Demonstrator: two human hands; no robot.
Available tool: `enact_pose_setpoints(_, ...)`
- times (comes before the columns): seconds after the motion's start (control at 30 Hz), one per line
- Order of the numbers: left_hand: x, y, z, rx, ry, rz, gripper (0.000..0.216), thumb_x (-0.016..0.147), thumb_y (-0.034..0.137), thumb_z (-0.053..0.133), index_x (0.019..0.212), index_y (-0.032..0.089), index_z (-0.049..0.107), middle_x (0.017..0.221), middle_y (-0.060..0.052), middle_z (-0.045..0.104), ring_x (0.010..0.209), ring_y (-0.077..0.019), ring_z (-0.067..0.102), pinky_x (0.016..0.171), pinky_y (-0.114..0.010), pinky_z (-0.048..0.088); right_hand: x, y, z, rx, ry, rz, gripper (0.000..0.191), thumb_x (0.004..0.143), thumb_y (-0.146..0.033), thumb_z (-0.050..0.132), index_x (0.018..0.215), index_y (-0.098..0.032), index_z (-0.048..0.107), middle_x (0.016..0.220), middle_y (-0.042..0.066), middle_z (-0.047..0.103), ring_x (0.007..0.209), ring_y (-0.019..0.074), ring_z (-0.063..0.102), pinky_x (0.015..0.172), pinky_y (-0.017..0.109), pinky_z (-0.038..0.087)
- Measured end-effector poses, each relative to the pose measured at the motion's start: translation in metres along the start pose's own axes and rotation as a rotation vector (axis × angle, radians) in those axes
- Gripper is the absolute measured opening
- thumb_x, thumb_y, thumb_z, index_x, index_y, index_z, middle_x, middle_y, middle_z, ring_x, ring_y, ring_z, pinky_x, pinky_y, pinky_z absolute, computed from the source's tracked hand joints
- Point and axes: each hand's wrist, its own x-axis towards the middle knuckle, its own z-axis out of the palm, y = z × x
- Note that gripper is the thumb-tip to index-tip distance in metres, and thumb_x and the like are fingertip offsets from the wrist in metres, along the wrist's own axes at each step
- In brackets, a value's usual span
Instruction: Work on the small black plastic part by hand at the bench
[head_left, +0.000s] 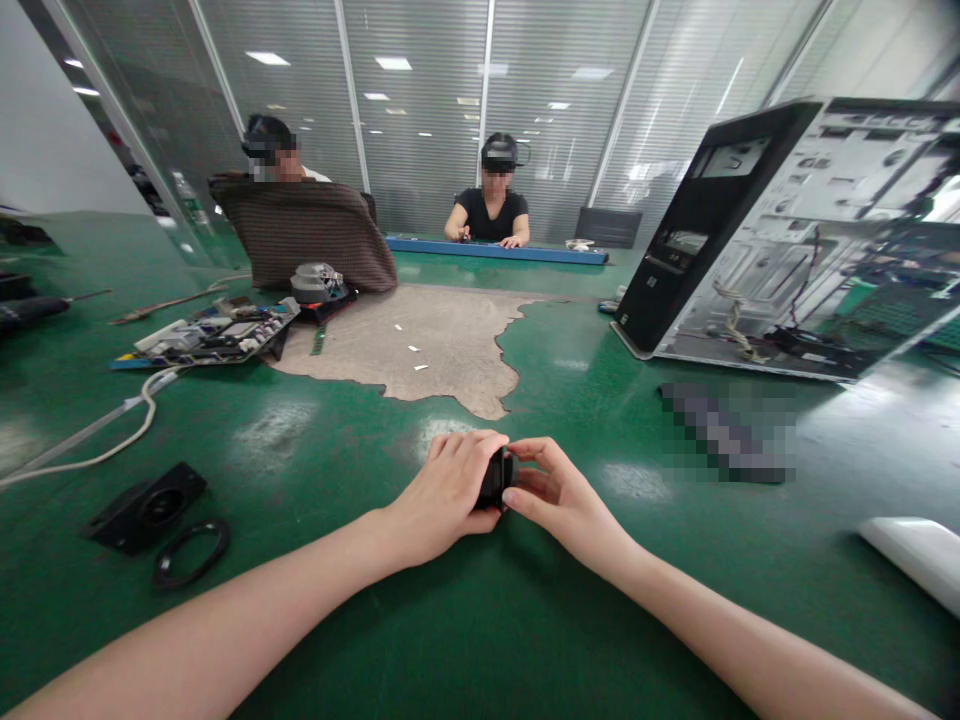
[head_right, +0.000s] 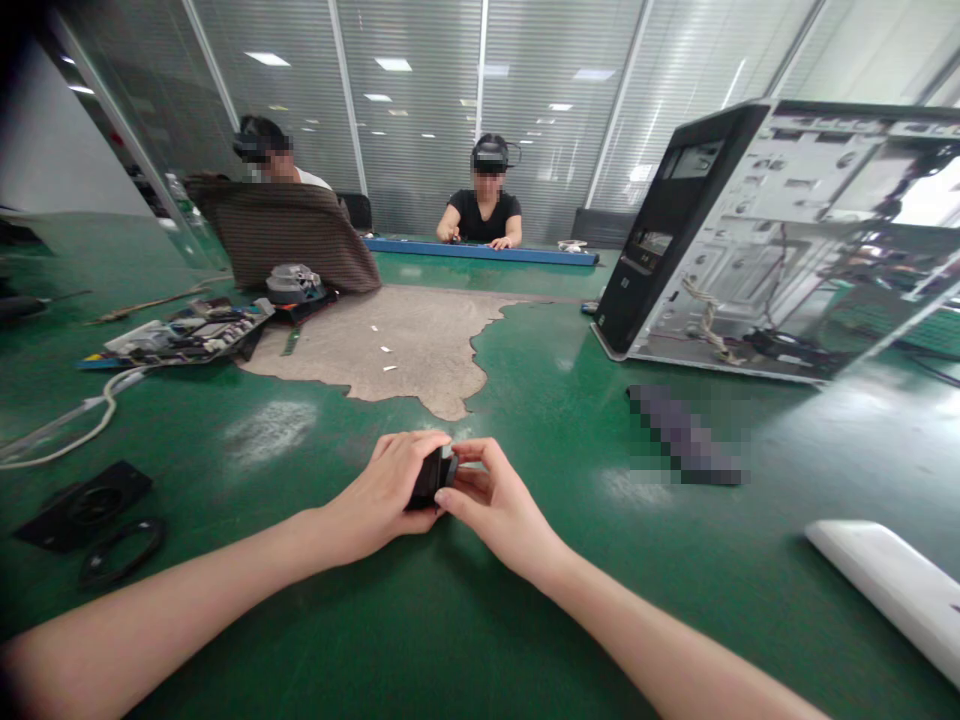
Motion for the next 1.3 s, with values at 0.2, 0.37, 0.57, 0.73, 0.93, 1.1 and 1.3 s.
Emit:
enact_pose_setpoints(0.2,-0.002,0.000,0.000,0.006,0.001,0.018,0.061,0.073,0.018,0.057,0.123,0.019,0.022,0.120,-0.011,0.043,0.107,-0.0259,0.041,0.089,-0.043,0.031,0.006,-0.008,0.000,-0.082,-0.011,0.104,0.031,0.061,-0.023,0.071,0.086,-0.019,0.053,0.087,0.001,0.060,0.085,0.0173,0.060,0.082,0.036,0.047)
enact_pose_setpoints(0.37,-0.002,0.000,0.000,0.003,-0.004,0.026,0.061,0.072,0.016,0.056,0.123,0.018,0.022,0.120,-0.011,0.042,0.107,-0.0259,0.041,0.089,-0.043,0.031,0.005,-0.013,0.003,-0.112,0.043,0.112,0.032,0.061,-0.020,0.070,0.088,-0.019,0.051,0.083,0.000,0.062,0.081,0.0163,0.061,0.079,0.034,0.048)
enact_pose_setpoints(0.57,-0.003,0.000,0.000,0.008,-0.011,0.032,0.062,0.072,0.017,0.056,0.123,0.017,0.022,0.119,-0.012,0.042,0.107,-0.0260,0.040,0.089,-0.043,0.031,0.010,-0.009,0.002,-0.106,0.006,0.094,0.031,0.059,-0.019,0.072,0.078,-0.019,0.048,0.076,-0.003,0.060,0.072,0.0136,0.061,0.072,0.030,0.049)
enact_pose_setpoints(0.73,-0.003,0.001,0.000,0.022,0.020,0.039,0.060,0.073,0.015,0.054,0.124,0.017,0.021,0.119,-0.012,0.042,0.109,-0.0260,0.039,0.090,-0.043,0.031,0.007,-0.008,0.001,-0.096,0.001,0.059,0.027,0.062,-0.022,0.071,0.078,-0.018,0.049,0.080,-0.001,0.059,0.077,0.0138,0.060,0.073,0.029,0.047)
enact_pose_setpoints(0.93,-0.002,0.002,0.001,0.004,0.046,0.026,0.066,0.069,0.014,0.057,0.125,0.019,0.021,0.118,-0.011,0.043,0.107,-0.0264,0.041,0.089,-0.044,0.033,0.004,-0.007,0.002,-0.050,0.012,0.062,0.019,0.072,-0.028,0.063,0.080,-0.019,0.049,0.079,-0.001,0.057,0.075,0.0125,0.058,0.069,0.027,0.047)
enact_pose_setpoints(1.1,-0.003,0.002,0.000,0.008,0.021,0.019,0.064,0.071,0.016,0.057,0.124,0.019,0.022,0.120,-0.011,0.043,0.108,-0.0257,0.041,0.089,-0.043,0.032,0.003,-0.004,0.005,-0.082,0.028,0.000,0.024,0.072,-0.027,0.062,0.092,-0.021,0.049,0.090,0.001,0.056,0.085,0.0145,0.056,0.076,0.029,0.047)
enact_pose_setpoints(1.3,-0.002,0.002,0.001,-0.001,0.017,0.011,0.064,0.070,0.016,0.058,0.123,0.018,0.022,0.118,-0.011,0.043,0.108,-0.0247,0.041,0.090,-0.042,0.031,-0.002,0.003,0.006,-0.056,0.019,-0.078,0.020,0.072,-0.026,0.063,0.087,-0.022,0.050,0.089,-0.001,0.054,0.090,0.0147,0.055,0.081,0.029,0.046)
